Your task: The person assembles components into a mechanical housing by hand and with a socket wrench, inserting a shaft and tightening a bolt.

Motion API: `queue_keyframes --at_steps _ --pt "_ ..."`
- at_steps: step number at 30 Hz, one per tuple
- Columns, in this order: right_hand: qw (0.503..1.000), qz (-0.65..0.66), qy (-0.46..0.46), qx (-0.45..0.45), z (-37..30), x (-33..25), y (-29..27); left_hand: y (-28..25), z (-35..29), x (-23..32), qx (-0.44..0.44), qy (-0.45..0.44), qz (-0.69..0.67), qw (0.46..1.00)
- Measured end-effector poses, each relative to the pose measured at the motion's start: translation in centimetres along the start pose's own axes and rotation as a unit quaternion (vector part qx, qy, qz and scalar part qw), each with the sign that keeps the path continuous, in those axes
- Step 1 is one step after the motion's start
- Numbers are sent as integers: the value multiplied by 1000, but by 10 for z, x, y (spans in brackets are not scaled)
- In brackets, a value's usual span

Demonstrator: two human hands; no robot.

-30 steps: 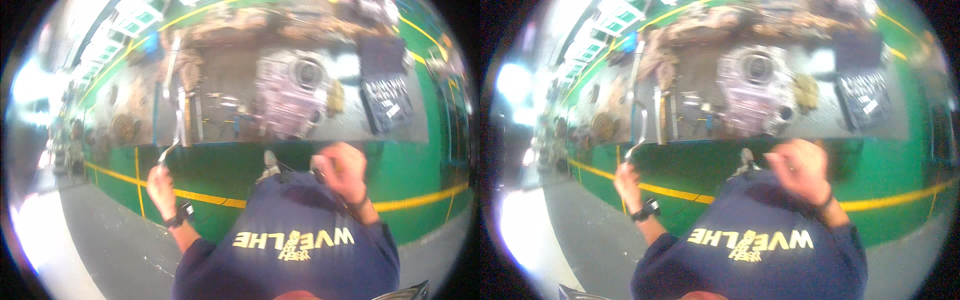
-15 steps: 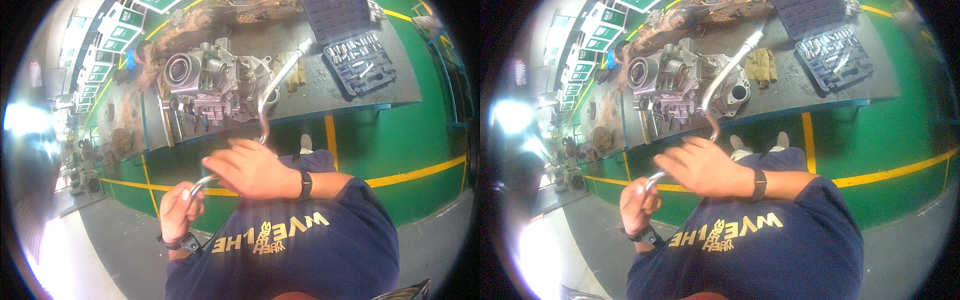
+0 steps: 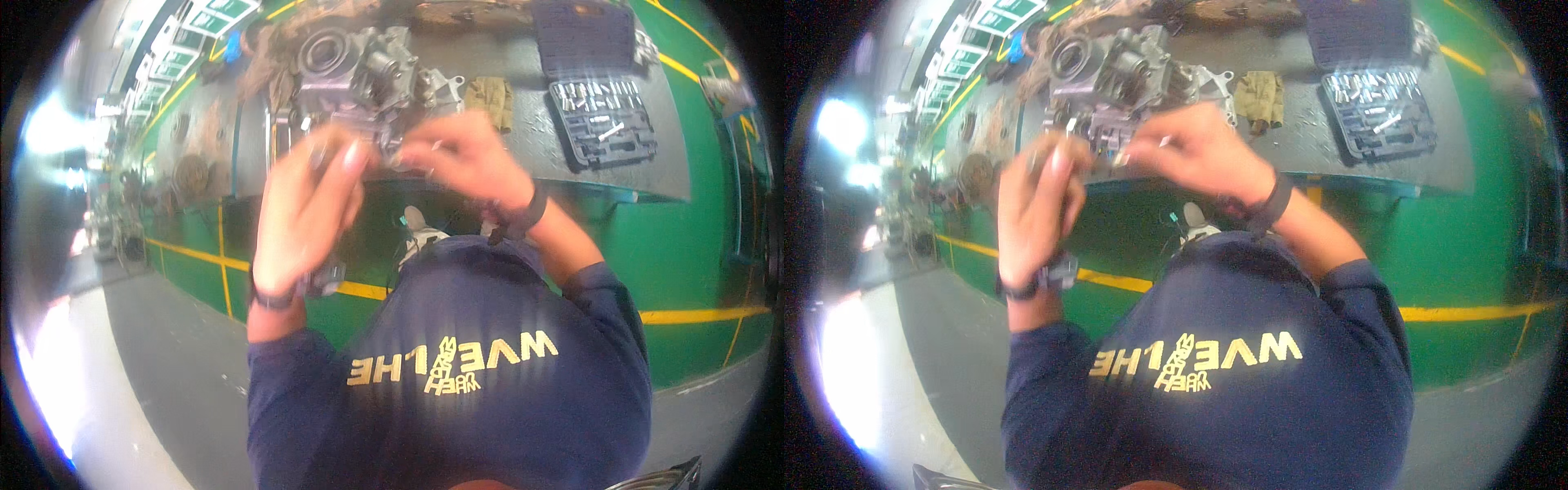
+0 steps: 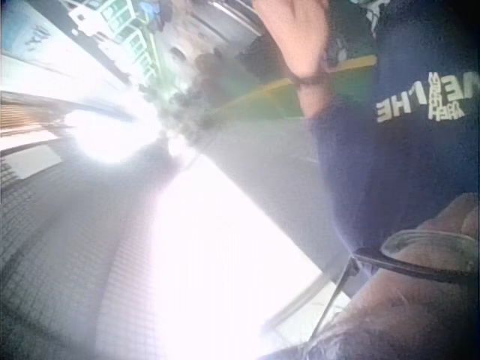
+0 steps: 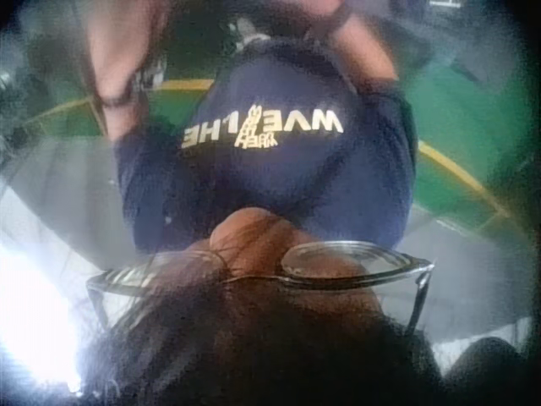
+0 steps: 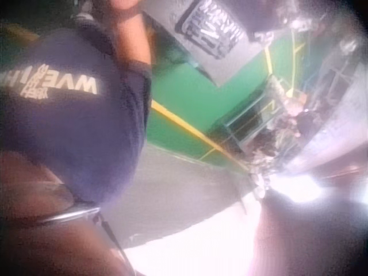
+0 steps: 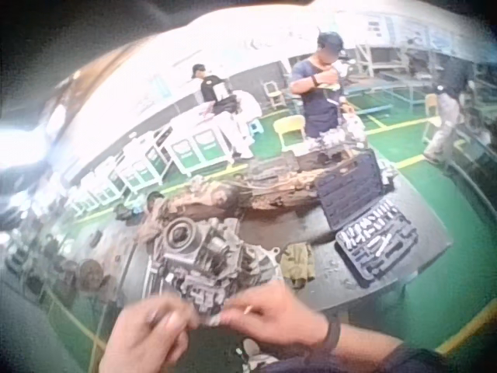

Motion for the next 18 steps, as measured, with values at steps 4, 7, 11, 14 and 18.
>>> queue_keyframes --at_steps 4,7,11,14,18 --pt "999 28 9 24 31 13 -23 -11 32 11 62 90 20 994" --pt "999 15 1 48 42 15 -20 -18 41 6 83 92 19 992" --pt "997 -9 -24 66 45 15 -16 -21 47 2 88 93 22 991" --pt "996 -21 -29 79 44 23 -14 -19 49 -2 104 103 32 989" --pt "996 7 -44 75 43 36 -15 -12 51 -12 92 86 31 992"
Point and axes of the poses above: each hand's wrist, its own z-axis towards the middle knuckle, its own y-axis out of the palm, x = y × z, the point moved 7 cm from there along z, towards the middle knuckle, and after that the axes turned 15 degrees about z, right-handed, at the moved point
